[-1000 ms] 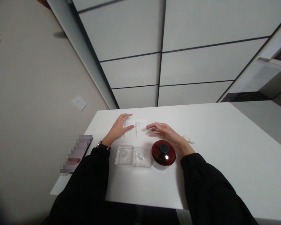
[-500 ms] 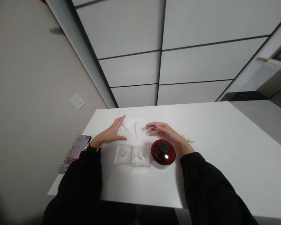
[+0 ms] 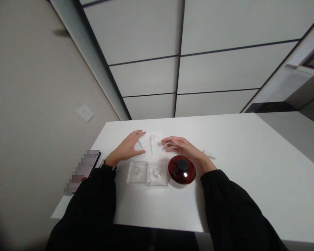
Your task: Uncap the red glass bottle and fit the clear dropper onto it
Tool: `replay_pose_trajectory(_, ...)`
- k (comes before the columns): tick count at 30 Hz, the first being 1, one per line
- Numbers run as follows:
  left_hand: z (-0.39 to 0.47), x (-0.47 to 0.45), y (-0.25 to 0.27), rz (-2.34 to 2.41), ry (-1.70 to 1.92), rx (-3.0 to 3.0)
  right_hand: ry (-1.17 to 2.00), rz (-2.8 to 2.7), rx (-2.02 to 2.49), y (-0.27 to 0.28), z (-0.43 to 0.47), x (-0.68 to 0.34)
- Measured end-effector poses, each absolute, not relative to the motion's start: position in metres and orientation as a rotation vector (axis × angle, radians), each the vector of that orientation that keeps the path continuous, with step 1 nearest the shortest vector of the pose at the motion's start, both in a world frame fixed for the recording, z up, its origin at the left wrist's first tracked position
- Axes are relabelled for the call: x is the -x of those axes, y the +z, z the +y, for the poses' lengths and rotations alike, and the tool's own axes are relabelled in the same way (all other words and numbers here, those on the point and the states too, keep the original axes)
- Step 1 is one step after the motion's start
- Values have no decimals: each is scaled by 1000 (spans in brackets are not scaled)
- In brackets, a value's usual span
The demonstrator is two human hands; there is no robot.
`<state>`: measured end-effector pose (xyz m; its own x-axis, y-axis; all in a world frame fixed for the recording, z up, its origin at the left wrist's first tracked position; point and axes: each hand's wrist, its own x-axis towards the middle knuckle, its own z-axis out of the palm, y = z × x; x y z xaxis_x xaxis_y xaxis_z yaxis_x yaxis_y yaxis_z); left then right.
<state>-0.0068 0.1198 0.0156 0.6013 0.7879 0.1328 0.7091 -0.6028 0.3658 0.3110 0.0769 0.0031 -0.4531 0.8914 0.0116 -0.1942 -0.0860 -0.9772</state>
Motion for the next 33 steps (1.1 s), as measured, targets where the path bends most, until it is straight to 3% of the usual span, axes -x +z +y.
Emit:
replay_pose_trajectory(9,116,8,26,1049,385,-2483,1663,-1397,837,2,77,-312)
replay_pose_trajectory(33,122,14,21,1135,353,-2476,1662,-1418,853,7,75,-311)
